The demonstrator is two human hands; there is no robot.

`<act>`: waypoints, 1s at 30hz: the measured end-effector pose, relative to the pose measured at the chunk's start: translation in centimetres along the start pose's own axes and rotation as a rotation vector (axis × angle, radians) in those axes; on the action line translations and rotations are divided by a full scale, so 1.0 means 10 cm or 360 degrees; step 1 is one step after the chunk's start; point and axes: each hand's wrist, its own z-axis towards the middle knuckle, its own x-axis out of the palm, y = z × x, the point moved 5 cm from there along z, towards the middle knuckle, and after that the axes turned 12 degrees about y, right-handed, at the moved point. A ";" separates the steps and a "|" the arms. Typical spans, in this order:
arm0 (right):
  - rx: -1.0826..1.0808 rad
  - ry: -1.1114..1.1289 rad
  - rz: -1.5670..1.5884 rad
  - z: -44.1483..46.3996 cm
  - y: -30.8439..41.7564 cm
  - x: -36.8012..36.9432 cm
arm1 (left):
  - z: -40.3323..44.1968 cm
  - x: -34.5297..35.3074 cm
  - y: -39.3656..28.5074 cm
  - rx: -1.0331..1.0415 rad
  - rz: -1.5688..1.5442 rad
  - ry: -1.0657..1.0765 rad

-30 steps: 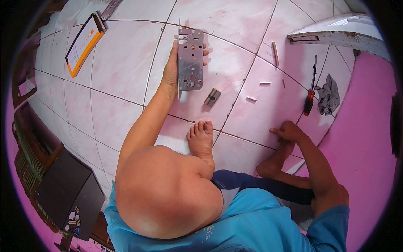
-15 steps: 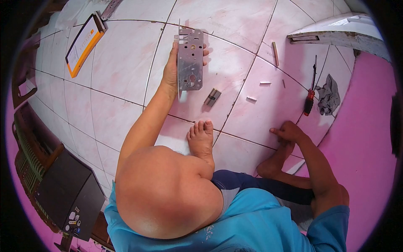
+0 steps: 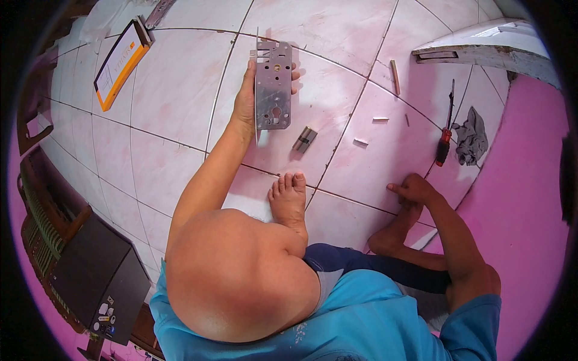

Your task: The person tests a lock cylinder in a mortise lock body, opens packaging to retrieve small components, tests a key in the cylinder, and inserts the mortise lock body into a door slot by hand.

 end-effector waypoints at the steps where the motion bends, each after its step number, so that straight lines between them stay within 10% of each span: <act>1: 0.0000 -0.0003 -0.0005 0.00 0.00 0.00 | 0.00 0.00 0.00 0.0000 0.0000 0.0000; 25: 0.0293 0.0270 -0.0057 0.01 0.06 -0.07 | -0.04 0.01 -0.01 -0.0043 -0.0104 -0.0064; 30: -0.0028 0.0456 -0.0237 -0.21 1.43 -0.27 | -0.07 0.05 -0.04 -0.0115 -0.0063 -0.0071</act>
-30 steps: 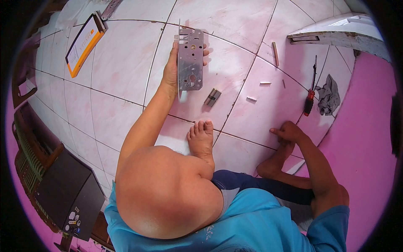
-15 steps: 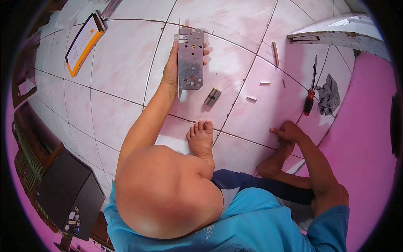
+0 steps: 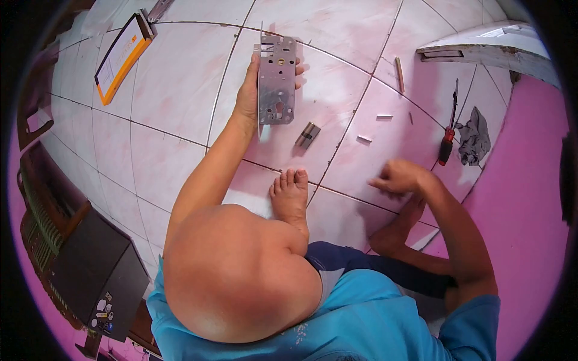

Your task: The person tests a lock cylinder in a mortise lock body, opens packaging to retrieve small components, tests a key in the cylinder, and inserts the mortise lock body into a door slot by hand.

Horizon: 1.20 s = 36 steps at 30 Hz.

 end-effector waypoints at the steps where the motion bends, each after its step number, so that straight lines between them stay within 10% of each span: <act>1: -0.0281 -0.0452 -0.0263 0.05 0.25 -0.10 | 0.01 0.02 0.01 0.0003 -0.0001 0.0002; 4: -0.0739 -0.1380 -0.0347 0.07 0.76 -0.25 | 0.02 0.01 0.00 0.0043 -0.0050 -0.0039; 7: -0.0871 -0.1544 -0.0312 0.16 1.02 -0.33 | -0.01 -0.01 -0.01 -0.0022 -0.0011 0.0043; 26: -0.1090 -0.1591 -0.0764 0.55 1.09 -0.42 | -0.01 0.03 -0.02 0.0004 0.0026 -0.0027; 36: -0.1380 -0.1110 0.1116 0.57 0.85 -0.40 | 0.01 0.01 0.02 0.0001 -0.0022 0.0031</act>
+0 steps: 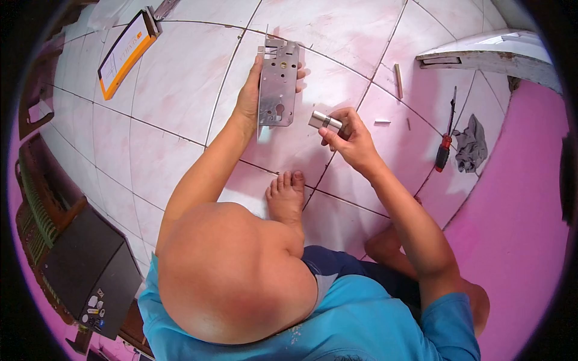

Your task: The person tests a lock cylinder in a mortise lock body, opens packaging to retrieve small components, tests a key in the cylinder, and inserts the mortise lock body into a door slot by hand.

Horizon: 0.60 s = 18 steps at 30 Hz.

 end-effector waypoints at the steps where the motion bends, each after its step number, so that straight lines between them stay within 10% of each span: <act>1: -0.0031 0.0014 0.0211 -0.01 0.01 0.00 | 0.00 -0.02 0.00 0.0002 -0.0002 0.0001; 18: 0.0216 0.0123 0.1063 -0.07 0.08 0.10 | 0.01 -0.01 -0.02 0.0032 -0.0038 -0.0024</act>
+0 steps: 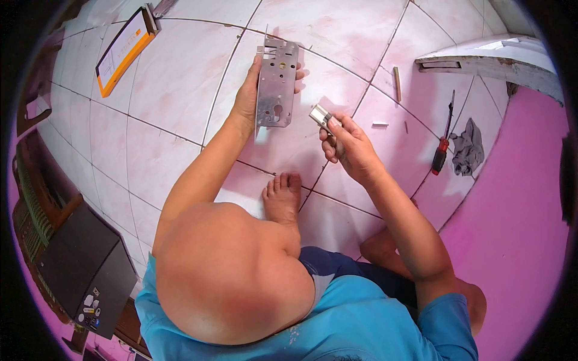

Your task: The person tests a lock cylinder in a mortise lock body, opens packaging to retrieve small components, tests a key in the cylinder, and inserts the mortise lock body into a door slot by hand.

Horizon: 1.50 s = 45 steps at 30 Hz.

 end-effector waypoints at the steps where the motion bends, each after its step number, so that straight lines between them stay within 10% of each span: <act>1: 0.0029 -0.0007 0.0022 0.00 0.01 0.02 | 0.00 -0.01 0.00 -0.0002 -0.0001 0.0000; 21: -0.0080 -0.0108 -0.0671 0.05 -0.31 -0.15 | -0.07 -0.01 -0.13 0.0027 0.0019 -0.0083; 23: -0.0237 -0.0144 -0.1633 0.02 -0.19 0.26 | -0.09 -0.08 -0.23 0.0076 0.0080 -0.0092; 30: -0.0607 0.0069 -0.2555 0.44 -0.68 0.78 | -0.13 -0.21 -0.42 0.0266 0.0089 -0.0164; 45: -0.0419 -0.0166 -0.2562 0.32 -0.48 0.39 | -0.14 -0.04 -0.21 0.0053 0.0021 -0.0143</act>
